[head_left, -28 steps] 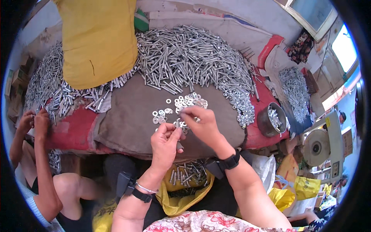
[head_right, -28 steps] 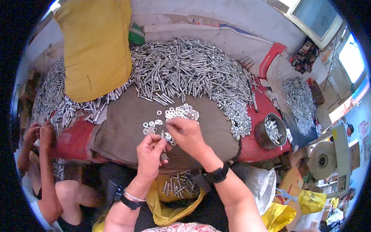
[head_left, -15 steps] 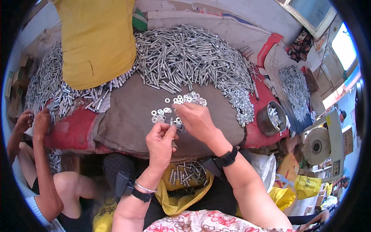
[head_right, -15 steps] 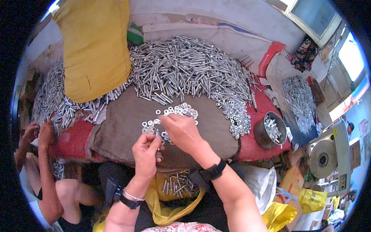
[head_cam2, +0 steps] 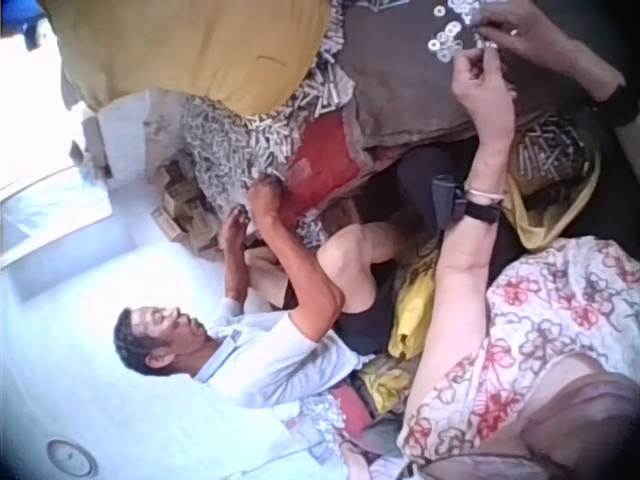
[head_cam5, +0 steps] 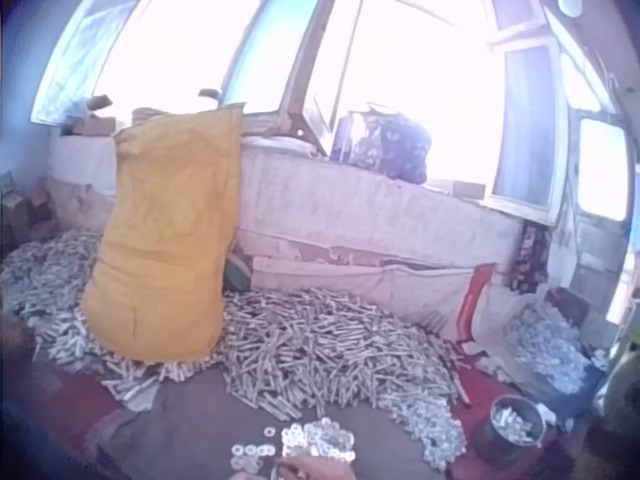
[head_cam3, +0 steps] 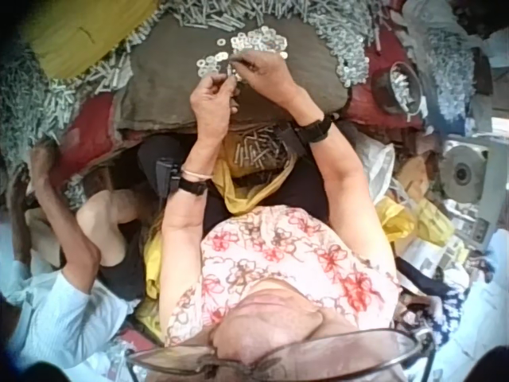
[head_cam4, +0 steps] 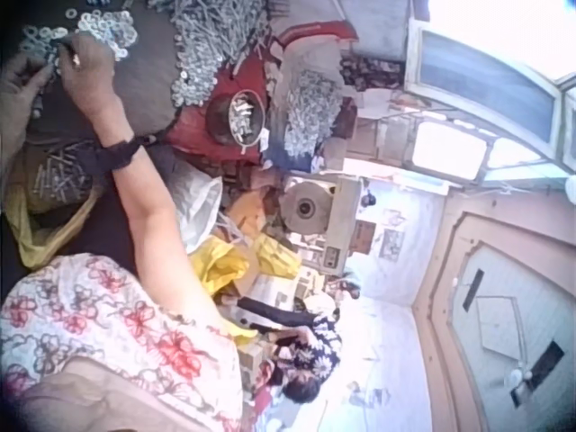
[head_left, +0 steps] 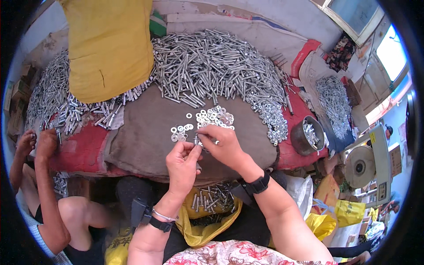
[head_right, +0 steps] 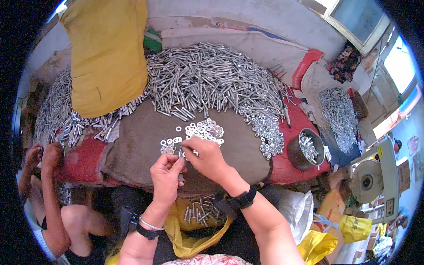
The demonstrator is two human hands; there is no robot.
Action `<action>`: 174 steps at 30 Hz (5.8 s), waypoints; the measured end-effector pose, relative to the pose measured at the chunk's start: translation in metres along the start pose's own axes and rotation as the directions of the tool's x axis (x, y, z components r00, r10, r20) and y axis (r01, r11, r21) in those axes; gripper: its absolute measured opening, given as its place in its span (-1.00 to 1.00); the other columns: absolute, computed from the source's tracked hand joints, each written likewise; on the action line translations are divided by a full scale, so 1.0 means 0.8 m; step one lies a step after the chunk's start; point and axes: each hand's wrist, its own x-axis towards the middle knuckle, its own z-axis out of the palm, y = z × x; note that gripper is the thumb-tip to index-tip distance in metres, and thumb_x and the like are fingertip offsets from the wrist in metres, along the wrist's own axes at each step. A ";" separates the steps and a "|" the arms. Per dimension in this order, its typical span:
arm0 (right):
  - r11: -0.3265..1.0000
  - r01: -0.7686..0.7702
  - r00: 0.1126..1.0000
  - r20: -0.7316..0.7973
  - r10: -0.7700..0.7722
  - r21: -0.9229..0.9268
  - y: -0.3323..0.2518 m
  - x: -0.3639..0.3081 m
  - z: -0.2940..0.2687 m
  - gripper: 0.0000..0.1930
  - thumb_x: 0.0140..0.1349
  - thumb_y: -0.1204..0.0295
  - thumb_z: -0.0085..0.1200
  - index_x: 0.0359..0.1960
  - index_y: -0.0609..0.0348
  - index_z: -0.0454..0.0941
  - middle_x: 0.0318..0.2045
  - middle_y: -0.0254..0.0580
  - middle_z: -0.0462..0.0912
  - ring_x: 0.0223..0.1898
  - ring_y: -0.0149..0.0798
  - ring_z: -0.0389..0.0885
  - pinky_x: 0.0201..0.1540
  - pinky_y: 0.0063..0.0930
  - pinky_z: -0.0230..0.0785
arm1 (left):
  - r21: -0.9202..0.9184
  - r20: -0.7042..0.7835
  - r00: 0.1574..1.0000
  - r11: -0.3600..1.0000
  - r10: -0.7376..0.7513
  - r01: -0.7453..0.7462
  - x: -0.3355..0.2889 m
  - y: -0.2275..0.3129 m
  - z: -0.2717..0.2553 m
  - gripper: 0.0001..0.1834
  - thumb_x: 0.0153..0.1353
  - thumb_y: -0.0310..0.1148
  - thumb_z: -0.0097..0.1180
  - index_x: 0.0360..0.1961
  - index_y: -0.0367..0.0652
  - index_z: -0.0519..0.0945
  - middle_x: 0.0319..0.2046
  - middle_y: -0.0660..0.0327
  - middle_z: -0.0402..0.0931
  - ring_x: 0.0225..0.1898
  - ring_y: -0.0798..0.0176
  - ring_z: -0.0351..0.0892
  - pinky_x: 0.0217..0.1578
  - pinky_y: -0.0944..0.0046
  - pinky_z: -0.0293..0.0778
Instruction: Manually sorting and assembling metal screws and washers from large piles.
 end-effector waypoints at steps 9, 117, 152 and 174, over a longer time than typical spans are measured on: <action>0.993 0.019 1.000 0.016 -0.021 0.116 -0.008 -0.025 -0.039 -0.83 0.08 0.65 0.15 -0.26 0.29 0.62 -0.41 -0.05 0.66 -0.39 -0.17 0.68 -0.34 -0.43 0.48 | 0.225 0.090 0.973 0.947 0.215 -0.230 -0.007 -0.009 0.014 -0.92 0.19 -0.54 0.19 -0.42 -0.24 0.53 -0.62 0.40 0.45 -0.61 0.64 0.34 -0.68 0.54 0.22; 0.844 -0.071 0.984 0.100 0.146 -0.532 0.029 0.091 -0.008 -0.88 0.08 0.49 0.10 -0.34 0.23 0.51 -0.42 -0.05 0.63 -0.37 -0.08 0.66 -0.32 -0.21 0.47 | 0.898 0.180 0.822 0.250 0.540 -0.361 0.112 0.071 -0.088 -0.83 0.06 -0.38 0.16 -0.33 -0.24 0.58 -0.38 -0.05 0.58 -0.27 -0.16 0.57 -0.25 -0.05 0.47; 0.931 0.285 0.941 -0.122 -0.317 -0.228 -0.029 -0.066 -0.042 -0.69 -0.06 0.60 0.32 -0.24 0.24 0.51 -0.40 -0.11 0.66 -0.45 -0.11 0.66 -0.41 -0.35 0.52 | -0.494 0.212 0.929 0.786 -0.305 0.371 0.018 -0.005 0.001 -0.88 0.32 -0.35 0.06 -0.32 -0.14 0.47 -0.54 0.28 0.49 -0.77 0.57 0.27 -0.81 0.61 0.13; 0.876 0.031 0.992 -0.092 -0.086 -0.480 0.033 -0.029 -0.067 -0.91 0.02 0.51 0.14 -0.40 0.10 0.57 -0.49 -0.18 0.50 -0.41 -0.10 0.54 -0.38 -0.24 0.40 | -0.310 0.445 0.859 0.856 -0.254 0.413 -0.016 -0.009 0.024 -0.90 0.32 -0.37 -0.01 -0.33 -0.13 0.42 -0.43 0.04 0.60 -0.78 0.50 0.35 -0.79 0.57 0.30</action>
